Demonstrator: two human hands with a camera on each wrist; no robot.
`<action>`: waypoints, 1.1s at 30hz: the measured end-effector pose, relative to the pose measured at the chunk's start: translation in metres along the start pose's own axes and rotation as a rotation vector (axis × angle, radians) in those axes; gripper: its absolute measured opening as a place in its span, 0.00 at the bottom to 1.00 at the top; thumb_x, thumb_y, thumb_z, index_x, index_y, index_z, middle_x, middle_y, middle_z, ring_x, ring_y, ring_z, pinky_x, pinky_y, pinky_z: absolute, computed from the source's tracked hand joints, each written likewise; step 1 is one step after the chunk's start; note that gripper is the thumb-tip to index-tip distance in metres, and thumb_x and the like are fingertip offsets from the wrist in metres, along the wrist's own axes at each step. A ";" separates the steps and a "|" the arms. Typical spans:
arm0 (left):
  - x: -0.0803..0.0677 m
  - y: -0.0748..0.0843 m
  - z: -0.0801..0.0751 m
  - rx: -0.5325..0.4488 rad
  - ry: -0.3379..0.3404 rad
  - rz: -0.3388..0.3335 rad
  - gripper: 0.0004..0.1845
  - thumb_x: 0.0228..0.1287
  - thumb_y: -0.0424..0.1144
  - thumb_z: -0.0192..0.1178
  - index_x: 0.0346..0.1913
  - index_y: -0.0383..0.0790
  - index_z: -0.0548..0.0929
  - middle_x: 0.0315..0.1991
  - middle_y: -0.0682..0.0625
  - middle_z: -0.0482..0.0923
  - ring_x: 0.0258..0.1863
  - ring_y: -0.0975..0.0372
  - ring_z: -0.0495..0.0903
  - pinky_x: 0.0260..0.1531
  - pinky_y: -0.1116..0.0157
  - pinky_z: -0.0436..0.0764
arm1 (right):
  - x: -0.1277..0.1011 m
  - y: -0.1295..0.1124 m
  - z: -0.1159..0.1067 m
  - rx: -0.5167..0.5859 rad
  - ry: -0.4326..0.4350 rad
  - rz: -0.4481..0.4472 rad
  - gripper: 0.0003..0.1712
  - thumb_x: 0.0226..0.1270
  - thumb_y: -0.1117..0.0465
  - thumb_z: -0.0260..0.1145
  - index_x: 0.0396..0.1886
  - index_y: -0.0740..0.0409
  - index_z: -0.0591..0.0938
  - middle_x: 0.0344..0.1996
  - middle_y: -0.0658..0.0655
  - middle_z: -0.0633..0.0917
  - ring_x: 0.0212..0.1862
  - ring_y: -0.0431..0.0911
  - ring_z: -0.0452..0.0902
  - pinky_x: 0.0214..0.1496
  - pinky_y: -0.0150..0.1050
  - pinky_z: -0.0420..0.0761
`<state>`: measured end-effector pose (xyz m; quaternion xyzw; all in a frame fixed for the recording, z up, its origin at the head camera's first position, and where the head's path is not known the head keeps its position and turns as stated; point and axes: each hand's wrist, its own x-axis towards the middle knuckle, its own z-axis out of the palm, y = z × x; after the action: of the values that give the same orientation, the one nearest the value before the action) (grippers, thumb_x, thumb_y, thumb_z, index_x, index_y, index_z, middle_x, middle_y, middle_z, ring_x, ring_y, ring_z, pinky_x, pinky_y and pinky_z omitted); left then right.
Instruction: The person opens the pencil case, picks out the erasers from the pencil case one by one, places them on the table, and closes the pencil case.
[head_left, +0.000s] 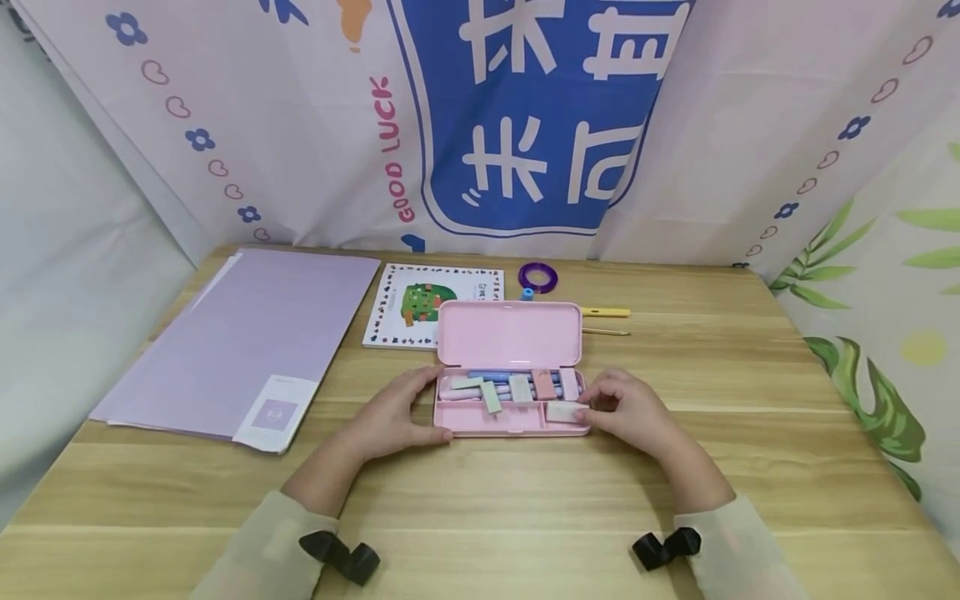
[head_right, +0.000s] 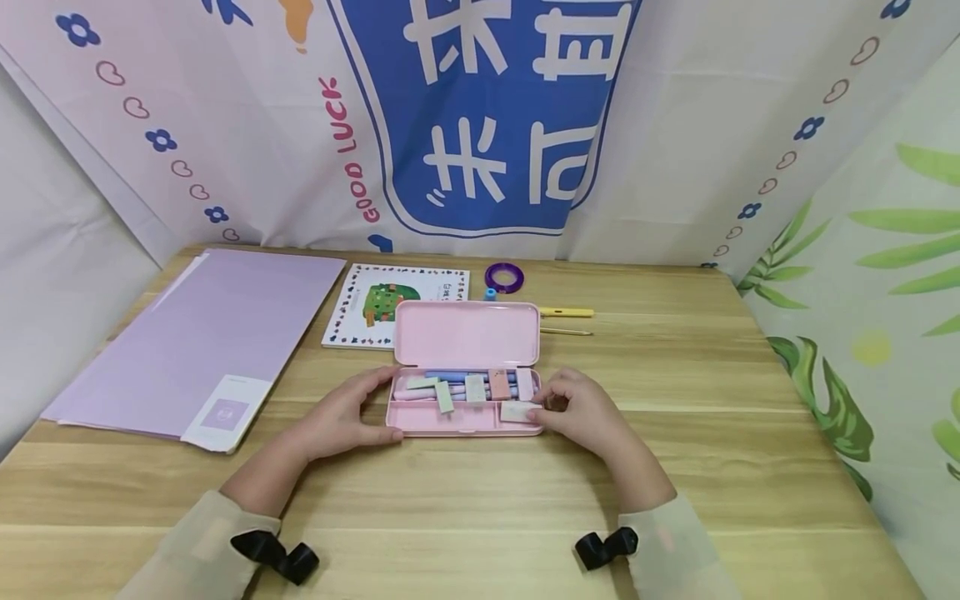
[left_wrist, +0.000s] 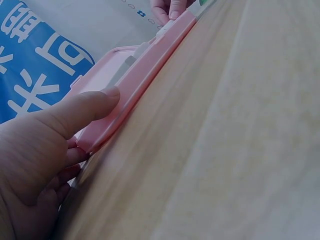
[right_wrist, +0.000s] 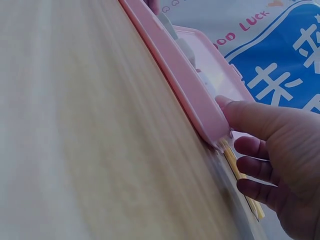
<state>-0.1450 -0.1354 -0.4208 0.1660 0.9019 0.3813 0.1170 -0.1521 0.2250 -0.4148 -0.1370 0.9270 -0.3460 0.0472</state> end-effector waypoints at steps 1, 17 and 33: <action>0.000 0.000 0.000 0.000 -0.001 0.000 0.54 0.47 0.56 0.75 0.75 0.42 0.61 0.74 0.38 0.60 0.74 0.42 0.58 0.72 0.42 0.59 | 0.000 0.000 0.000 -0.005 0.003 -0.004 0.09 0.54 0.52 0.77 0.34 0.48 0.87 0.36 0.48 0.80 0.39 0.43 0.72 0.44 0.36 0.76; 0.001 0.001 0.000 0.001 -0.001 0.005 0.54 0.47 0.55 0.76 0.75 0.41 0.61 0.74 0.38 0.60 0.74 0.43 0.58 0.72 0.43 0.60 | -0.007 -0.004 -0.007 0.116 0.039 0.011 0.08 0.59 0.60 0.73 0.35 0.56 0.84 0.33 0.52 0.83 0.34 0.41 0.74 0.35 0.29 0.77; 0.000 0.000 0.001 0.005 0.012 0.030 0.52 0.47 0.55 0.75 0.74 0.43 0.62 0.73 0.37 0.61 0.73 0.42 0.59 0.71 0.41 0.61 | -0.019 0.033 -0.037 0.260 0.284 0.168 0.15 0.64 0.63 0.69 0.42 0.70 0.78 0.53 0.71 0.82 0.40 0.22 0.76 0.41 0.19 0.80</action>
<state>-0.1449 -0.1345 -0.4212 0.1774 0.9010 0.3816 0.1053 -0.1479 0.2780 -0.4082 -0.0018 0.8801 -0.4733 -0.0381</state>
